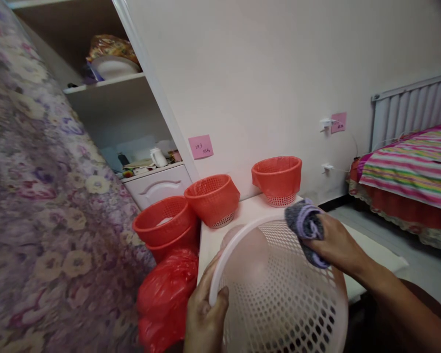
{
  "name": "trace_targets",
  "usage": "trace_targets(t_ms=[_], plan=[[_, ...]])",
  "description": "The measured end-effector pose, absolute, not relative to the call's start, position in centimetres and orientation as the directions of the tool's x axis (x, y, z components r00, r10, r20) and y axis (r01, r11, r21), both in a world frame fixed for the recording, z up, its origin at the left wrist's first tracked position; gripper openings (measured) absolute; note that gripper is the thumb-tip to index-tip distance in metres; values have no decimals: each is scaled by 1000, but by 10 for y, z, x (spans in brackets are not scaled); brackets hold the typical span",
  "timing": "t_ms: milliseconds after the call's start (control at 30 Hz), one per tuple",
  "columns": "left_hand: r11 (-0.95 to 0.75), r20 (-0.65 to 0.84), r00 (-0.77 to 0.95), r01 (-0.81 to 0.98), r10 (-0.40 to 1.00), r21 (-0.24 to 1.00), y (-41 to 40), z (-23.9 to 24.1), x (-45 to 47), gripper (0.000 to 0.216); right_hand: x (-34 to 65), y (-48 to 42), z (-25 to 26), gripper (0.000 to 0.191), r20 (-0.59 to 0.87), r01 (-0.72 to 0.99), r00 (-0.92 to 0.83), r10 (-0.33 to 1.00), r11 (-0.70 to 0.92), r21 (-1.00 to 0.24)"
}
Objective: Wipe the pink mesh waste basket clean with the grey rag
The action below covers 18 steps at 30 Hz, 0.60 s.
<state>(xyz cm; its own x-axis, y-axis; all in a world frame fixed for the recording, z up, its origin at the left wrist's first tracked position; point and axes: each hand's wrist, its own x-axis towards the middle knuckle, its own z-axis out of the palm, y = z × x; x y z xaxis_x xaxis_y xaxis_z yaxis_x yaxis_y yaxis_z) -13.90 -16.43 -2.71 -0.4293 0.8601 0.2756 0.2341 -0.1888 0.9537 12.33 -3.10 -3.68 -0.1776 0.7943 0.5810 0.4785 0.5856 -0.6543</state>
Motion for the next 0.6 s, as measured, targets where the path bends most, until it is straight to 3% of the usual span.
trace_targets(t_ms=[33,133,200,267,367,433,500,600], plan=[[-184,262,-457,210,850,960,-165,-29,-141,45,131,-29,-51,29,488,471,-96,867,472,-746],[-156,207,-511,142,834,978,-167,-38,-149,54,145,-36,-91,53,241,213,29,970,230,-950],[-136,174,-525,110,833,985,-167,-45,-154,61,147,-43,-108,59,128,48,52,990,125,-991],[-133,169,-517,106,839,985,-168,-50,-157,63,144,-48,-112,60,90,7,76,993,90,-996],[-154,210,-446,159,870,975,-169,-51,-158,60,138,-45,-94,57,174,125,108,979,160,-979],[-172,245,-371,218,896,961,-170,-46,-158,55,133,-42,-72,44,293,250,69,954,268,-930],[-189,270,-301,271,915,944,-172,-41,-157,50,127,-42,-50,33,447,346,-38,894,432,-833],[-189,276,-235,334,932,923,-171,-33,-156,43,116,-47,-27,41,628,382,-229,744,662,-645]])
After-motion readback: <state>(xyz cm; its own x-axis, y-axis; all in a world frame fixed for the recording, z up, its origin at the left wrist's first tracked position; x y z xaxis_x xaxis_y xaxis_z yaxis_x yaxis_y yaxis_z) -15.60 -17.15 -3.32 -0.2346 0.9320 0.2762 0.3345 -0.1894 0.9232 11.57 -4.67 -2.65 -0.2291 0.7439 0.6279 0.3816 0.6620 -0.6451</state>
